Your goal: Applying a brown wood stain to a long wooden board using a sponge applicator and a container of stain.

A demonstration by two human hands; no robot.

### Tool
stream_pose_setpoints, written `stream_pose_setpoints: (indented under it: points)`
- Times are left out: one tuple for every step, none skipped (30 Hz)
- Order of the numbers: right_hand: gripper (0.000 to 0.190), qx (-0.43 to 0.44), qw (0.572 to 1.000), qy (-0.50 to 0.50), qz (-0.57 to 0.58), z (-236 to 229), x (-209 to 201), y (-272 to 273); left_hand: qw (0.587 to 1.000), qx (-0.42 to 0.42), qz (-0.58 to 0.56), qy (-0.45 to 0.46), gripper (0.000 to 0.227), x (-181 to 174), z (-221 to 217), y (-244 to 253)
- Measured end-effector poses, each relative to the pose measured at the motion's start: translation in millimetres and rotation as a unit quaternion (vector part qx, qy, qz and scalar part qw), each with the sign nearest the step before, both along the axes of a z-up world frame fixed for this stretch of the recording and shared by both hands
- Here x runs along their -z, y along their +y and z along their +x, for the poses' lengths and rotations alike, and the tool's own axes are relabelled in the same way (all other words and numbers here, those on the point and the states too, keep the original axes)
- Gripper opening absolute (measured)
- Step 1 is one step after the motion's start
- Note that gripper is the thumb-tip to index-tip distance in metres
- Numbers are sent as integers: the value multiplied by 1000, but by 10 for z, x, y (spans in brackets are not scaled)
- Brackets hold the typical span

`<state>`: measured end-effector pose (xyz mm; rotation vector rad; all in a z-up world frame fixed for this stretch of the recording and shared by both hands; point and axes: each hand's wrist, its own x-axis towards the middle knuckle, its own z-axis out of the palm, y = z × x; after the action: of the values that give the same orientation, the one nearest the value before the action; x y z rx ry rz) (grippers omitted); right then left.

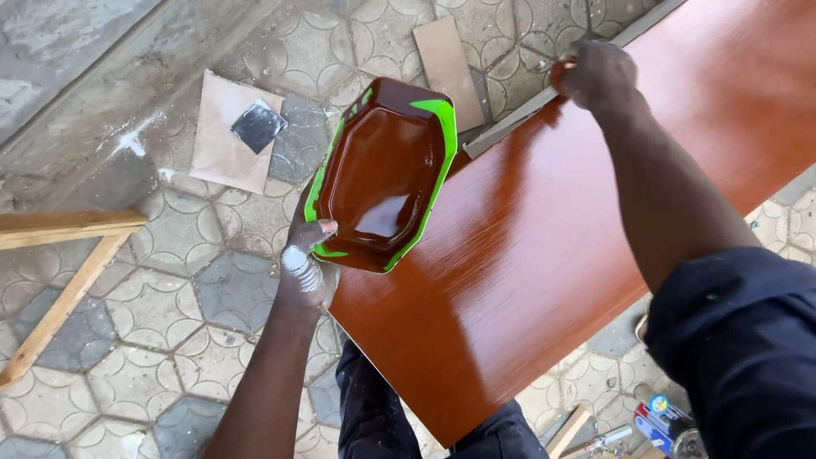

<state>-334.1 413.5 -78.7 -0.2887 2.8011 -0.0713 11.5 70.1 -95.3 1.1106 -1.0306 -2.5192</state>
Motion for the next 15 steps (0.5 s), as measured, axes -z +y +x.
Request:
stream_pose_setpoints:
  points:
    - [31, 14, 997, -65, 42, 40, 26, -170, 997, 47, 48, 33, 32, -442, -94, 22]
    - [35, 29, 988, -130, 84, 90, 44, -350, 989, 94, 97, 66, 61, -891, -184, 38]
    - [35, 28, 988, -132, 82, 215, 272, -507, 989, 94, 94, 64, 61, -905, -178, 32]
    - [30, -45, 976, -178, 116, 346, 483, -677, 983, 100, 103, 115, 58, -934, -169, 16]
    - [40, -122, 957, -220, 146, 471, 693, -904, 975, 102, 107, 166, 55, -984, -145, -18]
    - [40, -128, 957, -220, 140, 674, 633, -1207, 976, 99, 100, 165, 55, -1114, -146, -63]
    - [39, -129, 958, -230, 113, 899, 565, -1509, 978, 99, 98, 156, 63, -1230, -136, -127]
    - [38, -130, 958, -239, 87, 1133, 490, -1816, 980, 98, 96, 147, 72, -1349, -118, -196]
    - [38, -132, 960, -234, 82, 1435, 371, -2122, 980, 98, 90, 151, 72, -1436, -87, -275]
    - [37, -133, 959, -245, 47, 1743, 253, -2428, 987, 94, 66, 112, 67, -1523, -52, -356]
    - [37, -132, 957, -258, 14, 2097, 145, -2710, 992, 90, 45, 71, 63, -1599, 18, -428]
    - [37, -133, 957, -256, 12, 2420, 19, -2833, 992, 90, 42, 72, 63, -1696, 65, -502]
    - [36, -133, 954, -268, -22, 2732, -110, -2970, 993, 97, 24, 62, 73, -1799, 103, -588]
    - [36, -132, 949, -279, -57, 3043, -243, -3106, 993, 104, 6, 52, 83, -1909, 141, -672]
    - [36, -129, 951, -275, -58, 3313, -377, -3219, 993, 108, 5, 55, 83, -1976, 229, -757]
